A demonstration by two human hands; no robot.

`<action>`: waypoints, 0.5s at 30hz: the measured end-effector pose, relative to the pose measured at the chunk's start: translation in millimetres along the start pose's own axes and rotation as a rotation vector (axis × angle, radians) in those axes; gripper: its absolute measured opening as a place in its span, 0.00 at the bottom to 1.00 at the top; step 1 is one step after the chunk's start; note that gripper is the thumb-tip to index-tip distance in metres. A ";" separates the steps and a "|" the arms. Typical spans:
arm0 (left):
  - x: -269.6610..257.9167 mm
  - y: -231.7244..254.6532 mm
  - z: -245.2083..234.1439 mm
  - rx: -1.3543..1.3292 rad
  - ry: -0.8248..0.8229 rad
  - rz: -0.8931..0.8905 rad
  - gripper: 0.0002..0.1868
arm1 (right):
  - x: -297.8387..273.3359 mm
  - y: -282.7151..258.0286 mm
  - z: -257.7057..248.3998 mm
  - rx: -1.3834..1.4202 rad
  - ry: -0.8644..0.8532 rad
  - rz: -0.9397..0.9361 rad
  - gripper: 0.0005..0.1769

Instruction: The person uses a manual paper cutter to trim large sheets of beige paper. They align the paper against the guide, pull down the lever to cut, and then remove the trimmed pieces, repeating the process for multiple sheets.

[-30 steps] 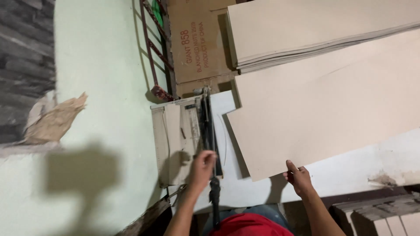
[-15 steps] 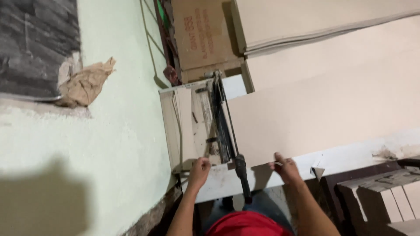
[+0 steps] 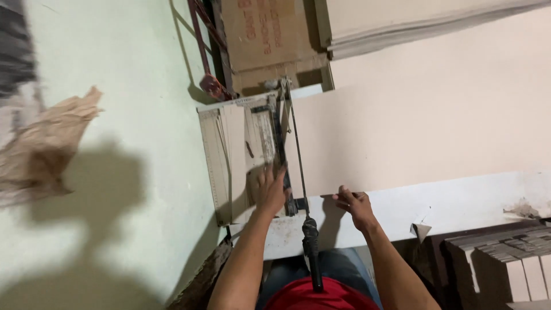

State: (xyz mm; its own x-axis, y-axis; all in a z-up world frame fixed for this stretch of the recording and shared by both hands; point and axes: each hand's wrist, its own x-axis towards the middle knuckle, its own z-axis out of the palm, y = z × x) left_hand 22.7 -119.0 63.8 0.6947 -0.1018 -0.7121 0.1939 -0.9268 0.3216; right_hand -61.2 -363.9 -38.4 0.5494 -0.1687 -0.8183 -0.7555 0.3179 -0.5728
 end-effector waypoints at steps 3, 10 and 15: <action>30.1 10.0 -0.7 0.014 -0.015 0.040 0.50 | 1.2 -2.7 0.1 -0.040 -0.012 0.017 0.25; 78.0 8.0 32.5 0.431 -0.029 -0.021 0.56 | 2.1 -8.4 -4.9 -0.359 -0.048 0.122 0.36; 83.6 4.6 46.3 0.582 -0.013 -0.082 0.59 | -102.3 -55.8 36.3 -1.227 -0.185 -0.187 0.23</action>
State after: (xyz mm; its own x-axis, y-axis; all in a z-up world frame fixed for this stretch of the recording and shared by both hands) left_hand 49.6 -148.4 -23.2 0.6841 -0.0227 -0.7290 -0.1686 -0.9774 -0.1278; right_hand -62.3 -330.5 79.0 0.6507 0.0477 -0.7578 -0.4398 -0.7899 -0.4273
